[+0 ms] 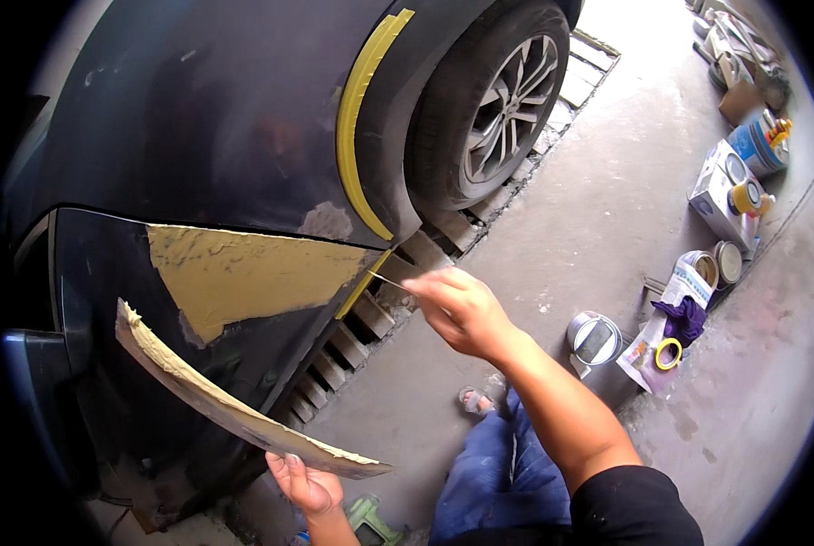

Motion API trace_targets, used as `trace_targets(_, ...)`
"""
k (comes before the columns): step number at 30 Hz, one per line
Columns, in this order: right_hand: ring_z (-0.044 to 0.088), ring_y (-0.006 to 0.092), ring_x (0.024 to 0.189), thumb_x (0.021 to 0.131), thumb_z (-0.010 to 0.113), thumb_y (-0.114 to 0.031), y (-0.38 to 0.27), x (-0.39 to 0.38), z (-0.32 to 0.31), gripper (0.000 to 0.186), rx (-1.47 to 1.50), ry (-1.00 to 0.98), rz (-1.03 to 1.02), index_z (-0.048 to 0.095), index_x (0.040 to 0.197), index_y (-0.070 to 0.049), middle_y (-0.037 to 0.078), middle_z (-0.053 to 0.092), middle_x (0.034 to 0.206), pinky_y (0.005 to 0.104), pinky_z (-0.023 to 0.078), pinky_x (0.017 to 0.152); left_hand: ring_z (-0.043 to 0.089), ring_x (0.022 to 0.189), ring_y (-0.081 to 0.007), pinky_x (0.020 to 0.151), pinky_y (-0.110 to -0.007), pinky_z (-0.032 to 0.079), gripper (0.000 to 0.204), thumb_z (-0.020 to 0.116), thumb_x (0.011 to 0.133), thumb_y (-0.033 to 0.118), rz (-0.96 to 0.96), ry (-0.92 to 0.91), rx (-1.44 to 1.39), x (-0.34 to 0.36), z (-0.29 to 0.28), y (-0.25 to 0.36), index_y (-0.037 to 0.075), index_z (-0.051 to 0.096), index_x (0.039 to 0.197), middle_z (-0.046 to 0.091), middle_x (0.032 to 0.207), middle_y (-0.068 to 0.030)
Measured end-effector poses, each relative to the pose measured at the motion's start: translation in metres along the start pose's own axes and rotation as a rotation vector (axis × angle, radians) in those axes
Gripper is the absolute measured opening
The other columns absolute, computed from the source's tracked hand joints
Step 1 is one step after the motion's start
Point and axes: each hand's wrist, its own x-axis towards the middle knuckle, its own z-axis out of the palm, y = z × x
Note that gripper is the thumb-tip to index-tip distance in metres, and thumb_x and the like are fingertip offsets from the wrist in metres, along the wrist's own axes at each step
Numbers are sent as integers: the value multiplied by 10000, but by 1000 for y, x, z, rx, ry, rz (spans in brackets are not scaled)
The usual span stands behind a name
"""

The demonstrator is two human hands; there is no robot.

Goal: The person applies body filler to a damaged area on the front fender of a dark-colored car using a small metal putty knife. They spread the filler over the sanded surface and smooth it with a larger straight-edged tool, working within yellow masking tape boundaries.

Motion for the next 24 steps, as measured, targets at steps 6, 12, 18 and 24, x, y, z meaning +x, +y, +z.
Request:
trace_targets(6,638,264,875,754,682,59,24,79,41,375,42,-10,-225,659,1111,-56,86,670,979,358,544,752,538,1164,-218,1043,-366,399,377,518,934,137,-16,116,100,-5,6,1,16,496,1290,580,1259,-113)
trace_targets(12,627,266,849,758,702,32,42,108,65,349,62,-55,-307,659,1093,-54,64,668,965,358,544,745,545,1146,-223,1041,-360,391,399,538,917,167,-31,220,185,-10,0,2,6,496,1279,595,1219,-120)
trace_targets(18,611,269,879,762,697,8,56,118,75,343,27,-123,-313,655,1098,-47,75,651,934,366,538,765,547,1138,-231,1039,-358,386,407,547,910,190,-38,235,221,-10,-5,-4,-11,498,1260,592,1223,-137)
trace_targets(24,611,282,896,719,687,7,68,120,78,378,21,-197,-283,658,1091,-53,83,651,936,375,535,795,548,1146,-283,1012,-422,431,503,585,920,115,-98,249,106,-15,-33,-17,-1,421,1381,547,1311,-159)
